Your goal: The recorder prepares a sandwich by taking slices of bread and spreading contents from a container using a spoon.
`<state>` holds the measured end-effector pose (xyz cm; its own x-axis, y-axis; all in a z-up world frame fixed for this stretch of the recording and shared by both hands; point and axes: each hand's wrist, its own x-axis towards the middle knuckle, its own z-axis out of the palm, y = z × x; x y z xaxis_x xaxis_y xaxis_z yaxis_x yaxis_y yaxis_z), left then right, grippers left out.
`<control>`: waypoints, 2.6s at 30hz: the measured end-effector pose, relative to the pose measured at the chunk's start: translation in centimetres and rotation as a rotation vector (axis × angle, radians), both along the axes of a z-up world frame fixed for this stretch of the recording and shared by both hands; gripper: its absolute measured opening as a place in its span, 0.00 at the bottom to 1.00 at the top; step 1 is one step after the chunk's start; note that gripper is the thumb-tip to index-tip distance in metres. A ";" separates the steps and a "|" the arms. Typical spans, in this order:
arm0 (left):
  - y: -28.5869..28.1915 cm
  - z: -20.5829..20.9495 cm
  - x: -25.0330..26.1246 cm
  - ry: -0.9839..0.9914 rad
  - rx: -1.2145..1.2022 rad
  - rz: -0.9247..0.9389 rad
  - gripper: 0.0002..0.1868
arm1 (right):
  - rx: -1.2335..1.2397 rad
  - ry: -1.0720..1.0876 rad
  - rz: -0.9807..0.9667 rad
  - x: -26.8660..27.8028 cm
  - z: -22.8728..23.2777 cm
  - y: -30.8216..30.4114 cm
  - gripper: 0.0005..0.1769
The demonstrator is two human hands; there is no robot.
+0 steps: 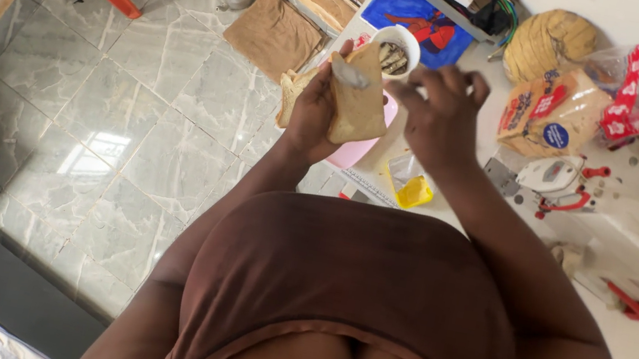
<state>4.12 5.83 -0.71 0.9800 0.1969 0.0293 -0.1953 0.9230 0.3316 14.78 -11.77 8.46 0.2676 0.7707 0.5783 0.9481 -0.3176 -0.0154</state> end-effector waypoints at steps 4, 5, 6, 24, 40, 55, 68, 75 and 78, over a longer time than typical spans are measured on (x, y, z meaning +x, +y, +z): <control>1.3 -1.3 -0.2 -0.070 0.014 0.089 0.28 | -0.119 0.013 0.067 -0.7 0.1 -1.3 0.17; 1.4 -1.2 -0.4 -0.014 0.001 0.086 0.28 | -0.163 0.074 0.086 -0.2 0.1 -2.1 0.18; 1.4 -1.2 -0.6 0.041 -0.013 0.083 0.28 | -0.207 0.134 0.105 0.2 0.2 -2.9 0.20; -2.5 -6.8 -1.1 0.148 -0.097 -0.017 0.35 | -0.361 0.774 -0.489 -0.8 -16.3 -21.2 0.12; -6.1 -6.7 -1.9 0.143 -0.082 0.090 0.34 | -0.119 0.967 -0.391 -3.2 -22.8 -19.8 0.19; -7.2 -5.5 -2.9 0.157 -0.076 0.197 0.34 | -0.242 1.059 -0.499 -1.7 -22.5 -18.5 0.10; -7.2 -5.9 -2.4 0.125 -0.096 0.138 0.34 | -0.197 1.220 -0.533 -1.8 -21.5 -18.1 0.13; -6.2 -7.2 -2.6 0.101 -0.097 0.110 0.35 | -0.211 1.019 -0.504 -2.5 -23.7 -17.2 0.12; -6.2 -5.8 -2.8 0.144 -0.066 0.136 0.35 | -0.195 1.048 -0.515 -2.6 -23.5 -17.0 0.12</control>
<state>1.35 -0.38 -6.52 0.9376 0.3241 -0.1262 -0.2742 0.9120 0.3050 12.20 -28.76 -15.01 0.8459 0.4844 -0.2230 0.2617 -0.7414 -0.6179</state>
